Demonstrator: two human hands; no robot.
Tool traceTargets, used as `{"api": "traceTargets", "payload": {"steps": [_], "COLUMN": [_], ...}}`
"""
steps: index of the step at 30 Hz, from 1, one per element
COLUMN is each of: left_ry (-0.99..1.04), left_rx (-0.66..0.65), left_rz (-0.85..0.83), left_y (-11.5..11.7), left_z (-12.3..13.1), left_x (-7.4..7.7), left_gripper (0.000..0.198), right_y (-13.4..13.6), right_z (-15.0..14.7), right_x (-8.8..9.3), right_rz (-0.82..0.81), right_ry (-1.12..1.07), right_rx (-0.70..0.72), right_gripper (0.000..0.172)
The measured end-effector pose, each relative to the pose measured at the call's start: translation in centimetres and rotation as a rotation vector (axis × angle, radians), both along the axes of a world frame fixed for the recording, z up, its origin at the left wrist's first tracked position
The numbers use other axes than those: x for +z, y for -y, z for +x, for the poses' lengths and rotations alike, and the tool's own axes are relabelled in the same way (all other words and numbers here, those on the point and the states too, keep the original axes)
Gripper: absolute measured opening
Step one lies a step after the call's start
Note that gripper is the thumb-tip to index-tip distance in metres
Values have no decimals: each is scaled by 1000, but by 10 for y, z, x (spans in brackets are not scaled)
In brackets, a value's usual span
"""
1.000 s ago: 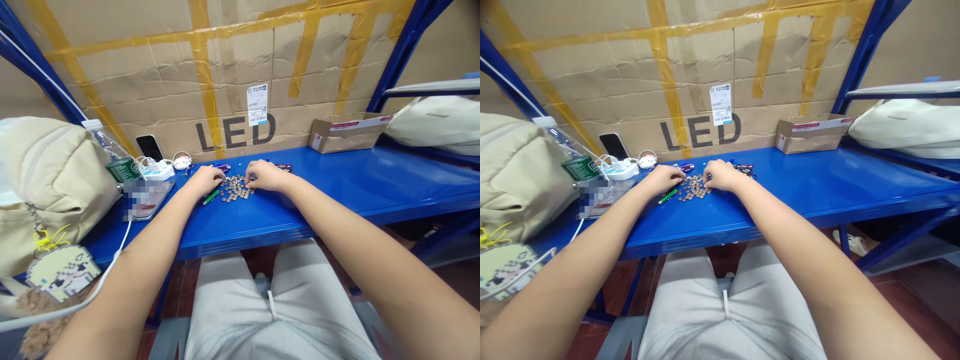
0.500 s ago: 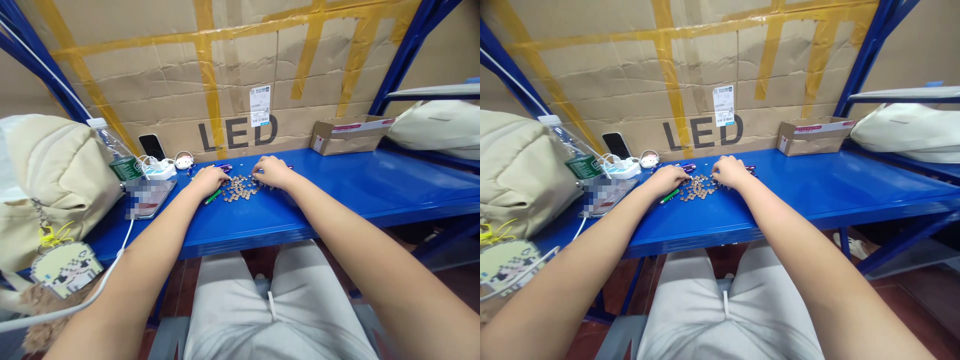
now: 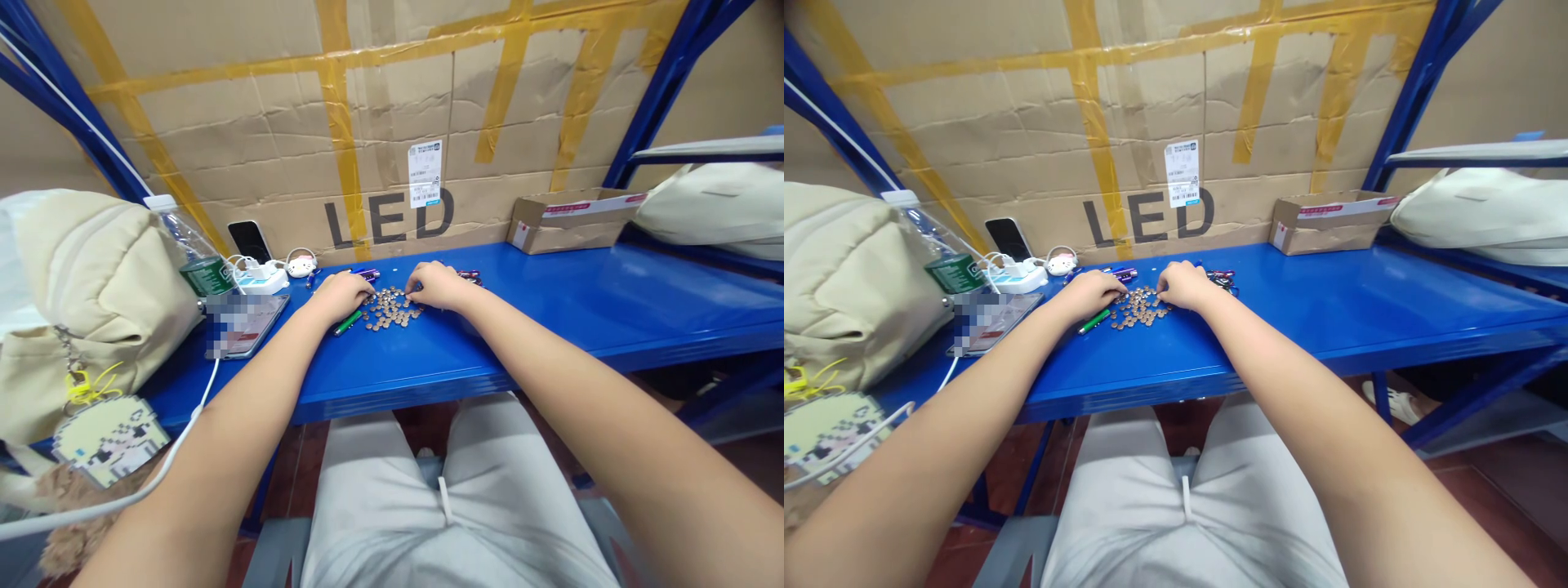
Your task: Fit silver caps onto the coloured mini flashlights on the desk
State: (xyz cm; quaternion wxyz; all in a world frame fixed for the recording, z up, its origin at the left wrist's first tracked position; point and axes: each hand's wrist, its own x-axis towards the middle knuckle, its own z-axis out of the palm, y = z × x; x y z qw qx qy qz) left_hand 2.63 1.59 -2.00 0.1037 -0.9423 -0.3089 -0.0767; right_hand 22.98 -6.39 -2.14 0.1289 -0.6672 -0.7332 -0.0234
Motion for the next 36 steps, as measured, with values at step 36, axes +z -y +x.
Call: {"api": "traceTargets", "payload": {"steps": [36], "left_ry": [33], "left_rx": [-1], "left_rz": [-323], "left_y": [0], "left_z": [-15], "left_x": [14], "left_gripper": [26], "right_y": [-16], "right_z": [2], "right_x": [-7], "right_rz": [27], "right_ry": [120], "right_rx": [115], "right_gripper": [35]}}
